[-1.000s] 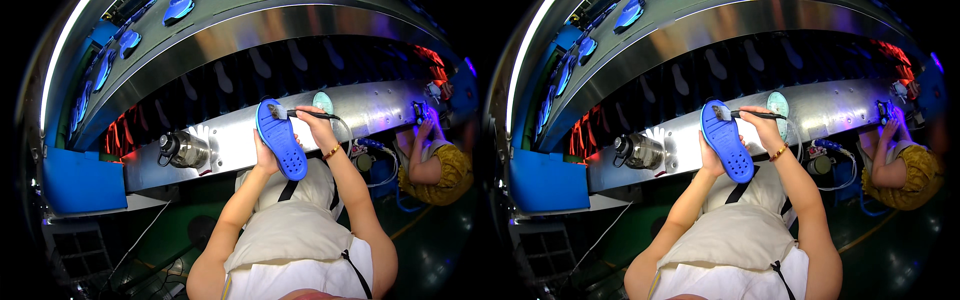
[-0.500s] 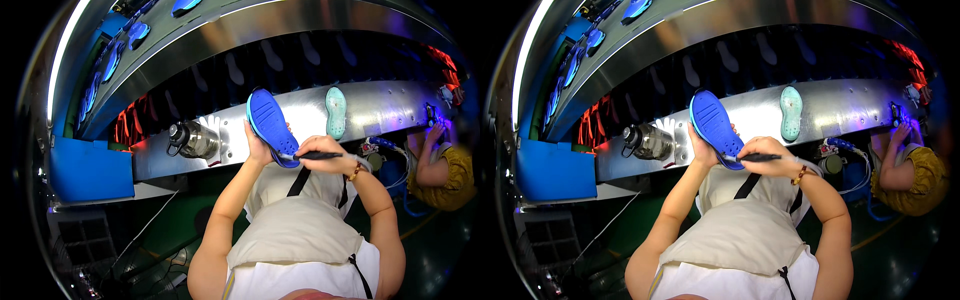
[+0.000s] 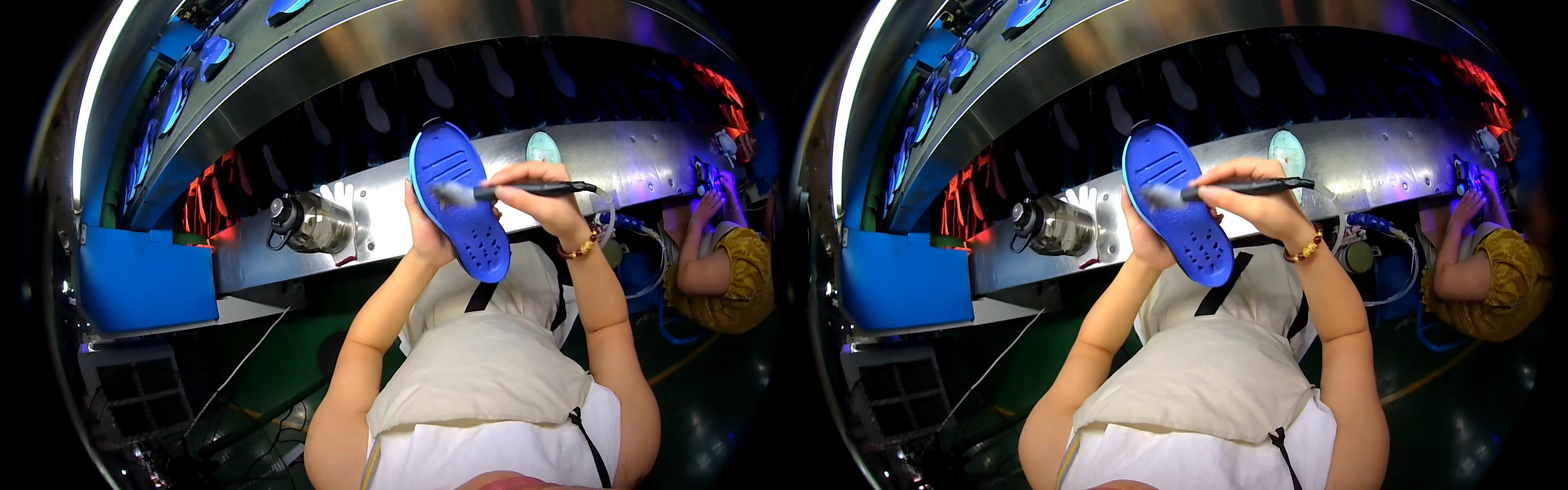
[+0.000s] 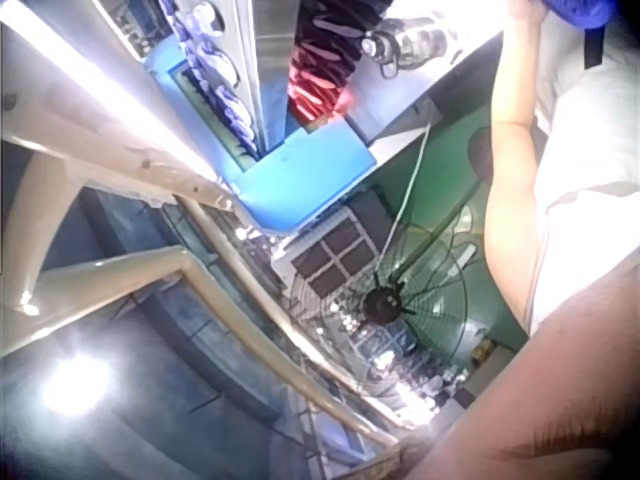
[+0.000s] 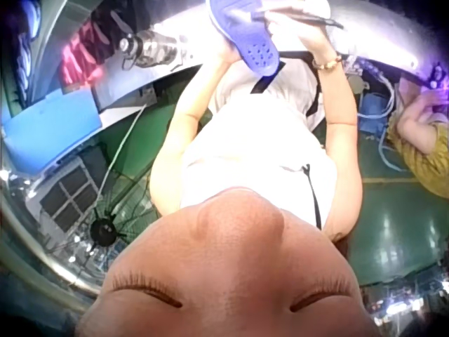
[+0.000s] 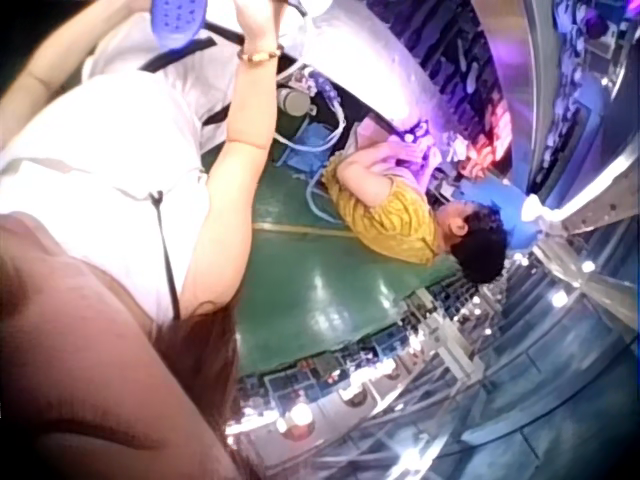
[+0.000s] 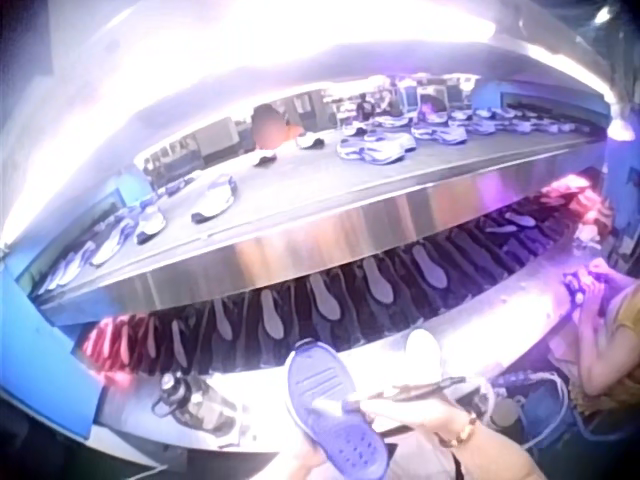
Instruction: The person takes blue shoe soles from a lower rack, applies a liquid substance to the interior of each sole using a brush, and then places the soles onto a moving upper conveyor belt.
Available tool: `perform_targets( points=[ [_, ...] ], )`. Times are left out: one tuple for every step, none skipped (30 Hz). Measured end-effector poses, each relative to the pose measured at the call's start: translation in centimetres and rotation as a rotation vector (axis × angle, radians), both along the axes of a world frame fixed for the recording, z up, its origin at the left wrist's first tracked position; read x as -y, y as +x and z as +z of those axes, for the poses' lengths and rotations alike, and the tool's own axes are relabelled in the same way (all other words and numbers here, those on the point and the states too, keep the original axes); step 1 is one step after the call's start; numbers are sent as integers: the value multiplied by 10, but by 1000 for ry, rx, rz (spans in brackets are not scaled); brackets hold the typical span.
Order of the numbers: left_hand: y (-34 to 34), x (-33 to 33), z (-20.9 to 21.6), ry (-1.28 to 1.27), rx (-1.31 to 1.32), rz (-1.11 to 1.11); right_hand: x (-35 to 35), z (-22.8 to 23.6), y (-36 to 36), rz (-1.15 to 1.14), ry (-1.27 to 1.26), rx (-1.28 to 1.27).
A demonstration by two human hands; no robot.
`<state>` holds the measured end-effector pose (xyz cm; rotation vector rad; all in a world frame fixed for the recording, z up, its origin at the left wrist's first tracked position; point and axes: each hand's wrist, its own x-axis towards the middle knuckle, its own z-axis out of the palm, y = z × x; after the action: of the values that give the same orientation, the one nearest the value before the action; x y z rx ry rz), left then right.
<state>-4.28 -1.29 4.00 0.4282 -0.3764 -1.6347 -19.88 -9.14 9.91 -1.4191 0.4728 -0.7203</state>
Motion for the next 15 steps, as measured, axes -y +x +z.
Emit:
perform_targets(
  points=[
    [1, 3, 2, -34, 36, -65, 2, -3, 2, -65, -59, -26],
    [-3, 2, 11, 80, -23, -7, 2, -3, 1, -10, -186, -58],
    [-1, 2, 10, 79, -76, 19, 0, -3, 1, 46, -313, -90],
    [2, 2, 9, 78, -128, 48, -4, 0, 0, 104, -355, -58],
    [6, 2, 9, 78, -181, 77, -4, 1, -1, 171, -342, -7],
    [8, 4, 10, -64, -96, -25, -1, 0, -2, 242, -274, 64],
    [8, 6, 10, -78, -45, 0, 2, -1, -4, 312, -204, 129],
    [8, 8, 11, -92, 6, 26, -1, -1, -6, 214, -84, 106],
    [7, 9, 12, -105, 58, 53, -1, 1, -5, 44, -126, 38],
    [4, 13, 21, -73, 4, 124, 0, -3, -4, 9, -202, -18],
    [6, 14, 18, -75, 20, 119, 1, -4, -2, -26, -277, -73],
    [9, 15, 13, -76, 36, 113, -3, -3, -3, 33, -368, -55],
    [12, 15, 12, -76, 54, 109, -8, 1, -2, 92, -457, -35],
    [15, 16, 12, -87, 25, 106, -7, 0, -2, 172, -486, -19],
    [17, 16, 13, -101, 27, 130, -8, 5, -5, 266, -363, -13]
  ],
)
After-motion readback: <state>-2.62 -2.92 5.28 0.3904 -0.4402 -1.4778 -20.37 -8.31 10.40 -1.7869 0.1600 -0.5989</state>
